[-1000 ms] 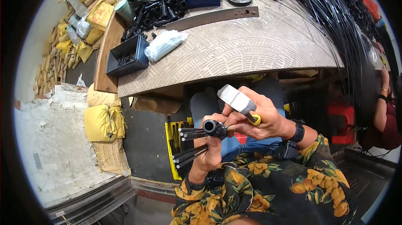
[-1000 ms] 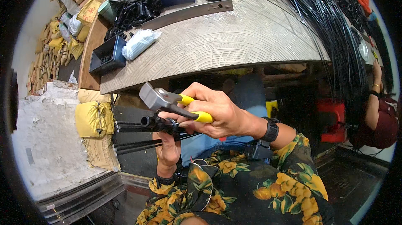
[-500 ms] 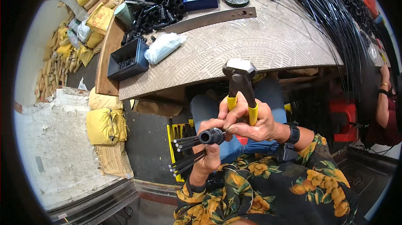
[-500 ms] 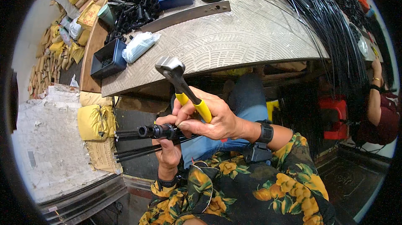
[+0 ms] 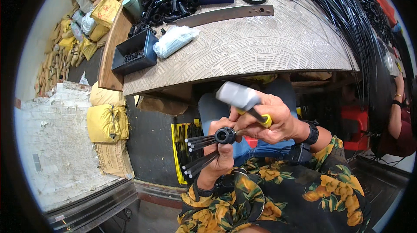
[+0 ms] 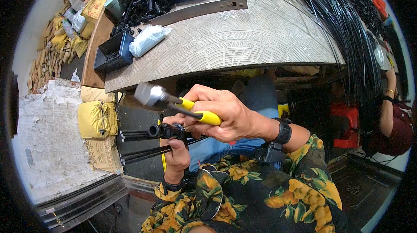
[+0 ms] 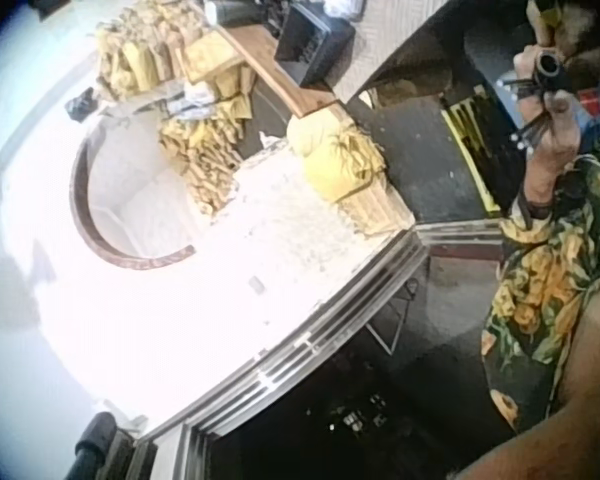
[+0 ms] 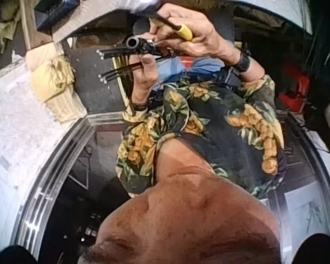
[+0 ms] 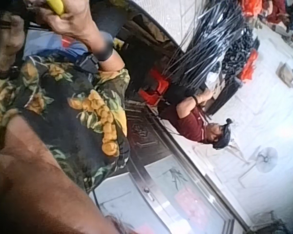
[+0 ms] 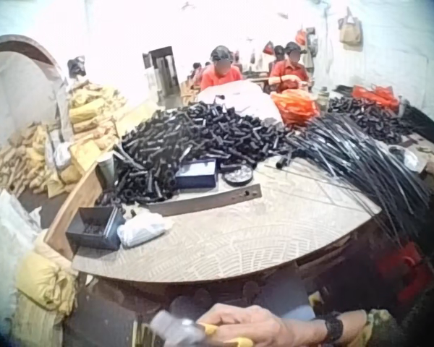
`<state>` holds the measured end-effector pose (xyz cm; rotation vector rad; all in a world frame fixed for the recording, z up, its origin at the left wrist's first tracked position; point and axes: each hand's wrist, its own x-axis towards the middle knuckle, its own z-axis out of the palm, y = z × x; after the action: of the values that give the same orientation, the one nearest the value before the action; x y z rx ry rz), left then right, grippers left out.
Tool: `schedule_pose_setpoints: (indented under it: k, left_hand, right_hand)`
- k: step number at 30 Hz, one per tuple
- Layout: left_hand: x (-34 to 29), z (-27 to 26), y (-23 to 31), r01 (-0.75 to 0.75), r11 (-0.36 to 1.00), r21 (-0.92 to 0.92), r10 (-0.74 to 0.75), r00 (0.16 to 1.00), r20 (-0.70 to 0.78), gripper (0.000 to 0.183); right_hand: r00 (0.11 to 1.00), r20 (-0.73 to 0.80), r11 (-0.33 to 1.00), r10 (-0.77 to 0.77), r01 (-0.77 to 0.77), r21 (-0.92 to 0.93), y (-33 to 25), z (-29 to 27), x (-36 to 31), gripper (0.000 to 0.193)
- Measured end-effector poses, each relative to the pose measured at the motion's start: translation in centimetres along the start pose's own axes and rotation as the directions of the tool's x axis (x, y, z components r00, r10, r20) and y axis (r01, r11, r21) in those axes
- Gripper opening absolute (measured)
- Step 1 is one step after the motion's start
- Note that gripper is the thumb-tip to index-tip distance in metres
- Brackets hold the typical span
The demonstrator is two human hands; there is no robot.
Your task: Trimming and assembling umbrella rib components using pliers and plastic connectors at a factory workbench.
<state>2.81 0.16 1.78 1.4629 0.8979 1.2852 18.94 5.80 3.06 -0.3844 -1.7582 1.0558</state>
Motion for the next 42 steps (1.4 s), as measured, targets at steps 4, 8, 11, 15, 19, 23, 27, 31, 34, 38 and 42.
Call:
schedule_pose_setpoints:
  k: [4,8,11,15,19,23,27,31,34,38,42]
  left_hand:
    - [0.2,-0.5,-1.0,0.005,0.999,0.035,-0.004,0.999,-0.039,0.057]
    - [-0.2,-1.9,-1.9,0.119,0.971,-0.206,-0.109,0.992,0.056,0.060]
    - [-0.3,-2.7,-2.4,0.060,0.945,-0.322,-0.080,0.996,-0.050,0.062]
    - [0.0,-3.0,-2.2,0.074,0.968,-0.239,-0.072,0.997,0.015,0.061]
    - [-0.1,-2.4,-1.9,0.170,0.965,-0.200,-0.175,0.985,-0.009,0.063]
    - [0.0,-2.2,-1.9,0.189,0.947,-0.260,-0.193,0.981,0.013,0.066]
    - [0.2,-2.0,-1.5,0.146,0.967,-0.210,-0.151,0.989,-0.007,0.060]
    - [0.0,-2.2,-1.6,0.135,0.970,-0.201,-0.138,0.990,-0.002,0.062]
    - [0.0,-2.1,-1.0,0.127,0.986,-0.107,-0.127,0.992,0.008,0.065]
    - [-0.4,-2.3,-0.6,0.139,0.990,0.034,-0.139,0.990,-0.014,0.072]
    - [-0.8,-2.2,-1.3,0.139,0.990,0.026,-0.137,0.988,-0.064,0.074]
  right_hand:
    - [0.974,-0.189,0.986,0.121,-0.096,0.139,0.6,2.3,-0.7,0.012]
    - [0.992,-0.111,0.911,0.055,-0.095,-0.401,-0.4,0.9,-0.5,0.027]
    - [0.976,0.205,0.566,0.080,0.125,-0.815,-1.8,-2.9,-0.9,0.030]
    - [0.910,0.357,0.373,0.212,0.262,-0.890,-3.9,-4.5,-1.3,0.022]
    - [0.827,0.433,0.403,0.359,0.281,-0.871,-3.8,-4.4,-0.6,0.025]
    - [0.897,0.356,0.255,0.262,0.291,-0.922,-3.6,-4.0,-0.6,0.030]
    - [0.911,0.332,0.095,0.247,0.318,-0.943,-4.2,-3.8,0.2,0.032]
    - [0.888,0.396,-0.004,0.234,0.409,-0.913,-5.4,-3.7,1.2,0.028]
    - [0.817,0.486,-0.013,0.311,0.515,-0.857,-6.6,-4.0,2.2,0.025]
    - [0.743,0.548,0.196,0.384,0.515,-0.835,-6.1,-3.8,2.3,0.019]
    - [0.794,0.492,0.343,0.358,0.379,-0.860,-3.5,-2.5,0.1,0.017]
